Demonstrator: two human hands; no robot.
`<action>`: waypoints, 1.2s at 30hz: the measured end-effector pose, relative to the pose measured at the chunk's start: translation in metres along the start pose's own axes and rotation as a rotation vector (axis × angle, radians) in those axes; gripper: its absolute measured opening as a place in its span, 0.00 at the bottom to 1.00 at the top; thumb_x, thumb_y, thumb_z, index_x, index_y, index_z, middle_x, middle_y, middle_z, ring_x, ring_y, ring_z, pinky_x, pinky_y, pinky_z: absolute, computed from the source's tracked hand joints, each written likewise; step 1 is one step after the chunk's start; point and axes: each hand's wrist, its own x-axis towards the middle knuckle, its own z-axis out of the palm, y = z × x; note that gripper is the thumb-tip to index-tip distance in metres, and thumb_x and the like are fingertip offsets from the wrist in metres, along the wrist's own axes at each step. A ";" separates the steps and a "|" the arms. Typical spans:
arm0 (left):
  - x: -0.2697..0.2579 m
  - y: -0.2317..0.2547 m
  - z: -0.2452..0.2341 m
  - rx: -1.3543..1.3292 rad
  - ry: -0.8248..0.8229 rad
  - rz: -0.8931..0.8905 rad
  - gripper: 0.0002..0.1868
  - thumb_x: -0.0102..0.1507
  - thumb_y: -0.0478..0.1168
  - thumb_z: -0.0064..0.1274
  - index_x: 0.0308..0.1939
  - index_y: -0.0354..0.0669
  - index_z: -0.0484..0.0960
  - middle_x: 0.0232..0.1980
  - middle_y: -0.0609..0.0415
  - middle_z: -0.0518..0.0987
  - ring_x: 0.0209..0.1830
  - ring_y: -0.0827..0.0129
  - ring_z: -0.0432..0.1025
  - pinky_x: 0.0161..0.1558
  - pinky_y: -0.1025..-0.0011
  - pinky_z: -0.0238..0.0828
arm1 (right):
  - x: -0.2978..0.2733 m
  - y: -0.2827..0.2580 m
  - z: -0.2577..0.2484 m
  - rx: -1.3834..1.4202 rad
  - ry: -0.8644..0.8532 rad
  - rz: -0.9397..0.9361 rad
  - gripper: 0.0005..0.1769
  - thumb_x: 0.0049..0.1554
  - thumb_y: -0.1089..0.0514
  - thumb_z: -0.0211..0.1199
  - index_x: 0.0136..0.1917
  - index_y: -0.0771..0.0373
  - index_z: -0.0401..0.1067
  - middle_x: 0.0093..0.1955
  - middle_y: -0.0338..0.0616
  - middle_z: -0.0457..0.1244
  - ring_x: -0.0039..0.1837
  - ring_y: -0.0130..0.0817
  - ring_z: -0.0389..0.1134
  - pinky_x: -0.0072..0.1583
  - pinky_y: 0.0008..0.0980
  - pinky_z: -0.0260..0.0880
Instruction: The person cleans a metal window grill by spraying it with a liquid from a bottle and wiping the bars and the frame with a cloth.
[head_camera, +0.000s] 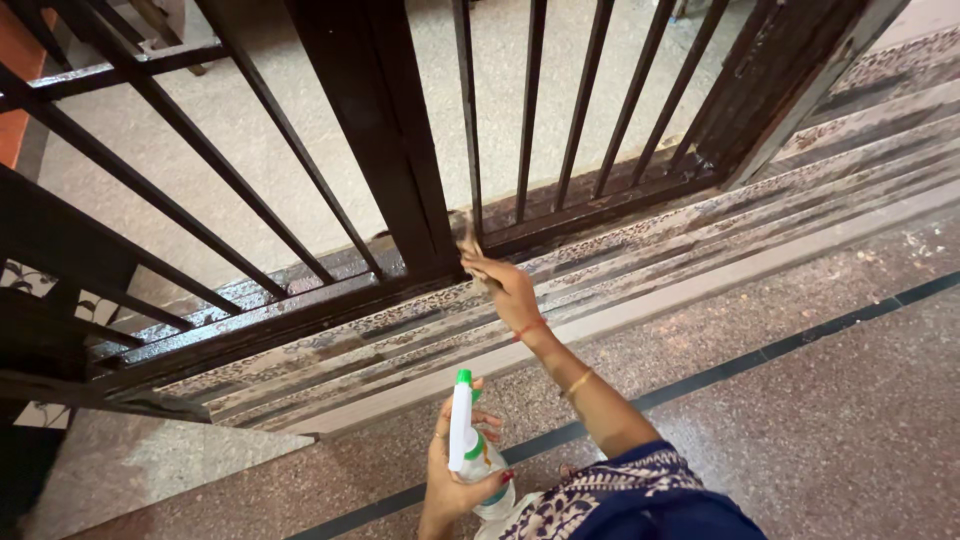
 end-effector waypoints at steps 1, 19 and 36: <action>0.000 0.001 -0.001 -0.004 0.005 -0.015 0.55 0.42 0.31 0.65 0.74 0.37 0.59 0.76 0.44 0.65 0.57 0.60 0.74 0.54 0.62 0.76 | -0.006 0.006 -0.002 -0.076 0.013 0.054 0.20 0.54 0.69 0.66 0.60 0.60 0.79 0.59 0.50 0.69 0.60 0.43 0.71 0.61 0.32 0.72; 0.000 0.006 -0.001 0.040 0.010 -0.003 0.56 0.43 0.36 0.69 0.74 0.36 0.61 0.75 0.45 0.67 0.55 0.61 0.74 0.53 0.62 0.75 | 0.057 -0.018 -0.027 -0.919 0.081 -0.311 0.22 0.60 0.60 0.56 0.68 0.63 0.67 0.69 0.51 0.64 0.44 0.43 0.72 0.41 0.41 0.74; -0.010 0.003 -0.011 0.009 0.056 -0.055 0.56 0.41 0.32 0.69 0.73 0.37 0.60 0.76 0.46 0.65 0.54 0.62 0.73 0.53 0.62 0.73 | 0.036 -0.013 -0.032 -0.888 0.084 -0.395 0.35 0.51 0.69 0.54 0.73 0.70 0.60 0.74 0.57 0.57 0.60 0.45 0.66 0.58 0.36 0.74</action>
